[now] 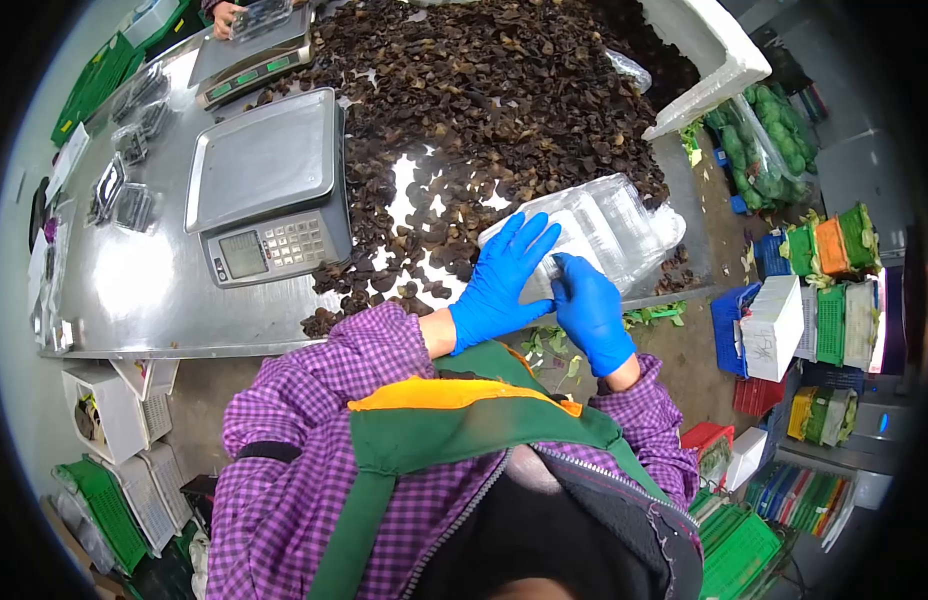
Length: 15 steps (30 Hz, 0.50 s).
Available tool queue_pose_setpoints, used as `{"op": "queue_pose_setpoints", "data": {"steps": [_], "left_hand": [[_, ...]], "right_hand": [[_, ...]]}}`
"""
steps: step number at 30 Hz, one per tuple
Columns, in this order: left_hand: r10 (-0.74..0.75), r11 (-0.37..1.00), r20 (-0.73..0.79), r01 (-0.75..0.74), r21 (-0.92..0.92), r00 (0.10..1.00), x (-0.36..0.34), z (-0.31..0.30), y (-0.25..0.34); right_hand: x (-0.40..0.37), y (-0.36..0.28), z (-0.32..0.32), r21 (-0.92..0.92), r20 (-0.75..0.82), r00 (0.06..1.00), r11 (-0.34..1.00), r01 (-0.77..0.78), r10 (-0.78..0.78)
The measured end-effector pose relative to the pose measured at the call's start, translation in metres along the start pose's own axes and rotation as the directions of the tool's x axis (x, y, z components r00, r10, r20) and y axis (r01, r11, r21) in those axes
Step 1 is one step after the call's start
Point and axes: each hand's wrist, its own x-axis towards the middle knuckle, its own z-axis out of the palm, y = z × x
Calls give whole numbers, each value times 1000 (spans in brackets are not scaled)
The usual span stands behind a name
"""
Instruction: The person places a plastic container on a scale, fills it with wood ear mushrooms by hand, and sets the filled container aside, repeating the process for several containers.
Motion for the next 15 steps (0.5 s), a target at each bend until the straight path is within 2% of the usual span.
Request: {"op": "queue_pose_setpoints", "data": {"steps": [2, 3, 4, 6, 7, 8, 10, 12, 13, 14, 15], "left_hand": [[-4, 999, -6, 3, -48, 1000, -1, -3, 3], [20, 997, -17, -21, -72, 1000, -1, -4, 4], [44, 994, -29, -46, -95, 999, -1, -6, 4], [54, 995, -20, -55, -82, 998, -1, -14, 7], [35, 986, -47, -42, -160, 998, -1, -18, 8], [14, 971, -74, -31, -237, 997, 0, -22, 9], [9, 966, -99, -34, -257, 995, -1, -37, 10], [-40, 937, -142, -12, -350, 989, -1, -53, 9], [-171, 831, -59, 112, -545, 983, -3, -65, 10], [-253, 687, 29, 200, -699, 967, -1, -76, 8], [-302, 528, 38, 200, -825, 952, 1, -83, 1]], "right_hand": [[-3, 5, 0, 104, -26, 999, 994, -34, 37], [-3, 1, -5, 176, 30, 991, 975, -135, 132], [-3, 3, -5, 173, 38, 990, 975, -138, 133], [-1, 10, -9, 334, 112, 965, 905, -263, 239], [-2, 12, -10, 399, 14, 972, 890, -222, 236], [-4, 12, -14, 396, 14, 973, 892, -216, 230], [-8, 4, -30, 622, -144, 942, 768, -153, 304], [-11, -29, -64, 260, -321, 934, 963, -75, 160], [-10, -38, -69, 201, -380, 923, 980, 16, 63], [-5, -45, -70, 200, -382, 922, 980, 16, 63], [3, -52, -68, 132, -339, 936, 981, 143, -91]]}}
